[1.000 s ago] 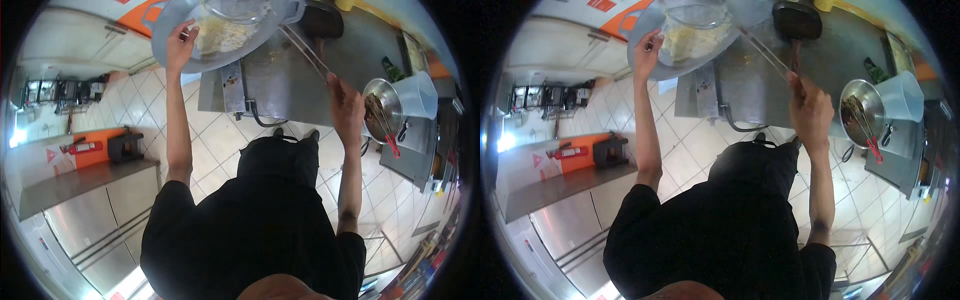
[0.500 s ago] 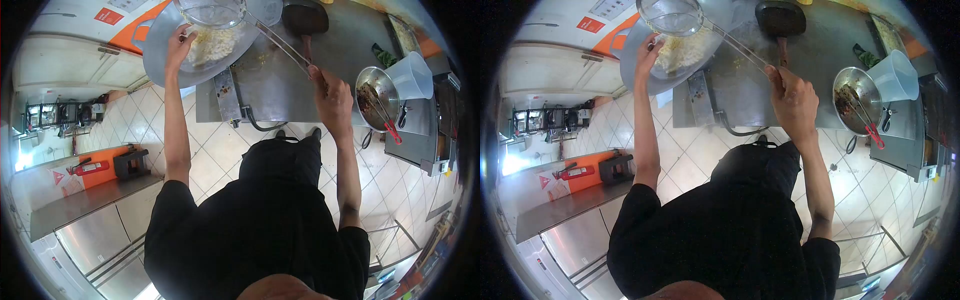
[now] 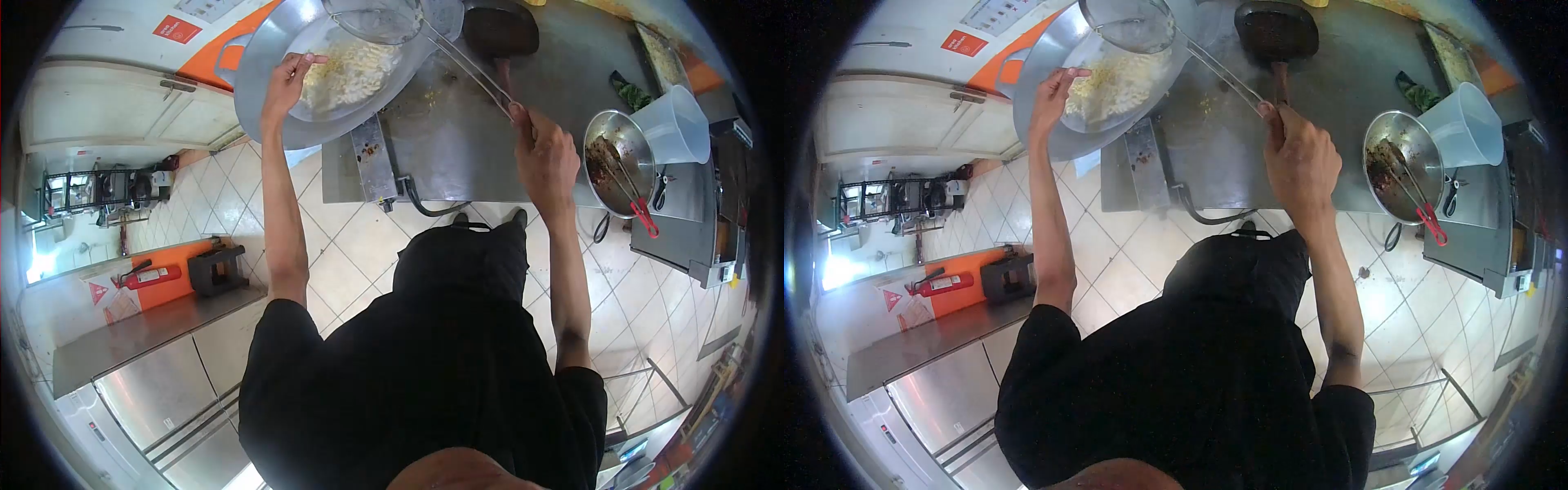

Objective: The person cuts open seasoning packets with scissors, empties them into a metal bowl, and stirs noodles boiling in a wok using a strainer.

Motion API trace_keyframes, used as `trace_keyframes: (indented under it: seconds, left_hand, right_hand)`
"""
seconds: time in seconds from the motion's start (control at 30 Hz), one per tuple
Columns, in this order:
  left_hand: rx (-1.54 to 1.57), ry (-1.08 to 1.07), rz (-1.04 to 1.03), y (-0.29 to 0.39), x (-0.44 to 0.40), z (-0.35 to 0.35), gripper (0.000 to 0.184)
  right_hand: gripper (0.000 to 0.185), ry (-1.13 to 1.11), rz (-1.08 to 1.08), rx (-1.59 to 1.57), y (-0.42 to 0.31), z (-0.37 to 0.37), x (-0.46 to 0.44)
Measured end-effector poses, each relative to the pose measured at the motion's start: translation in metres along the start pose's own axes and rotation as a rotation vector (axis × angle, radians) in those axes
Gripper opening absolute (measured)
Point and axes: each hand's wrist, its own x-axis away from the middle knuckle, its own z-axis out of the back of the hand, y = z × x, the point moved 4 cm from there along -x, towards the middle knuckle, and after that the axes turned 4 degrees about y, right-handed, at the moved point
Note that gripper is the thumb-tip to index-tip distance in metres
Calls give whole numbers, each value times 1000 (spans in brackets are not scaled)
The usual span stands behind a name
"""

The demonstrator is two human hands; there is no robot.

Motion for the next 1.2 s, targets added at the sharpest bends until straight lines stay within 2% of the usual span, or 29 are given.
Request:
trace_keyframes:
  seconds: [0.13, 0.23, 0.33, 0.4, 0.43, 0.5, 0.63, 0.73, 0.8, 0.83, 0.9, 0.93, 1.0, 1.13, 1.2]
  left_hand:
    - [-31, 20, 7, -2, -2, 1, 30]
    - [-92, 51, -11, -28, -6, 7, 34]
    - [-174, 66, 89, -80, -14, 23, 30]
    - [-483, -37, -41, -115, -22, 25, 32]
    - [-483, -38, -38, -123, -22, 26, 32]
    - [-737, -84, 15, -124, -23, 25, 41]
    - [-770, -22, 8, -143, -28, 28, 47]
    - [-583, -49, 43, -110, -24, 32, 46]
    - [-393, 13, 133, -83, -22, 34, 43]
    - [-392, 14, 134, -68, -20, 31, 43]
    - [-8, 248, 132, -35, -13, 29, 39]
    - [-9, 256, 140, -20, -11, 28, 39]
    - [364, 217, 168, 3, -10, 25, 38]
    - [414, 192, 120, 17, -16, 20, 37]
    - [139, 213, 98, 14, -19, 21, 33]
  right_hand:
    - [37, 30, -3, 59, 0, -3, -3]
    - [37, 65, -8, 99, 3, -6, -5]
    - [37, 133, 8, 93, 9, -4, -9]
    - [37, 162, 18, 86, 12, 0, -11]
    - [37, 166, 18, 77, 12, 2, -12]
    - [37, 171, 21, 68, 10, 5, -13]
    - [33, 170, 63, 6, 3, 8, -9]
    - [31, 196, 122, -79, 0, 0, -3]
    - [31, 222, 159, -139, 4, -8, 4]
    - [32, 225, 183, -156, 5, -11, 7]
    - [33, 220, 217, -175, 6, -16, 11]
    - [33, 148, 160, -197, 8, -20, 13]
    - [34, 68, 115, -220, 8, -24, 17]
    - [35, 12, 85, -296, 8, -26, 26]
    - [35, 12, 71, -309, 7, -25, 28]
